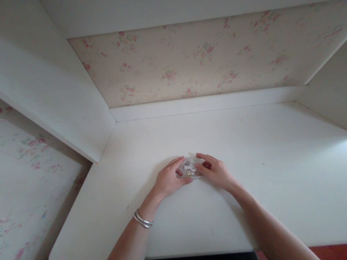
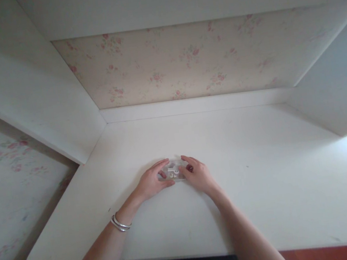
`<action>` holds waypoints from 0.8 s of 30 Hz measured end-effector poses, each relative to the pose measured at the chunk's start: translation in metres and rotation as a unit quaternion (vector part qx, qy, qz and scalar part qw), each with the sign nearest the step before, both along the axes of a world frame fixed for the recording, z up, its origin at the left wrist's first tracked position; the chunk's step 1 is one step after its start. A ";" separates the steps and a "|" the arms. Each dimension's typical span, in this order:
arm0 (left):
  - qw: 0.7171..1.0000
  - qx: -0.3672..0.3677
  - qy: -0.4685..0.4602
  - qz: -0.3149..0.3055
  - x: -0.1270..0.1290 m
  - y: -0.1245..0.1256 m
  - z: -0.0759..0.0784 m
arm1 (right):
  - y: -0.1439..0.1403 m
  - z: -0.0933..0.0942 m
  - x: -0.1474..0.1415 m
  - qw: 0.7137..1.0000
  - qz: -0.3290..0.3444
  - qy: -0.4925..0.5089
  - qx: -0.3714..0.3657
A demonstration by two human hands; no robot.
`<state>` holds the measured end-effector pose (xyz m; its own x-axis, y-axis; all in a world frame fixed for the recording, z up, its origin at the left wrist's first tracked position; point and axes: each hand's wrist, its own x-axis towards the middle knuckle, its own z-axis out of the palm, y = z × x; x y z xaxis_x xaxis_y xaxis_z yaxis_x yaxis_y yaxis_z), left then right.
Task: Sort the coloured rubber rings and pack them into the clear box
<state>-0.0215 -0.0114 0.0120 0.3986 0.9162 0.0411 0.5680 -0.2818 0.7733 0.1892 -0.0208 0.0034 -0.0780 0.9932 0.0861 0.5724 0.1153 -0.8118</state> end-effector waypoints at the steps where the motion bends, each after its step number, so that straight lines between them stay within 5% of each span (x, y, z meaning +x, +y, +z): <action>1: 1.000 0.000 -0.001 0.002 0.000 0.000 0.000 | -0.001 0.001 0.003 1.000 0.027 0.003 -0.001; 5: 1.000 -0.003 -0.003 0.008 0.001 -0.001 0.002 | -0.003 0.006 0.014 0.990 0.140 0.012 0.005; 24: 0.999 -0.029 -0.032 0.001 -0.001 0.001 0.003 | -0.004 0.006 0.018 0.991 0.135 0.002 0.013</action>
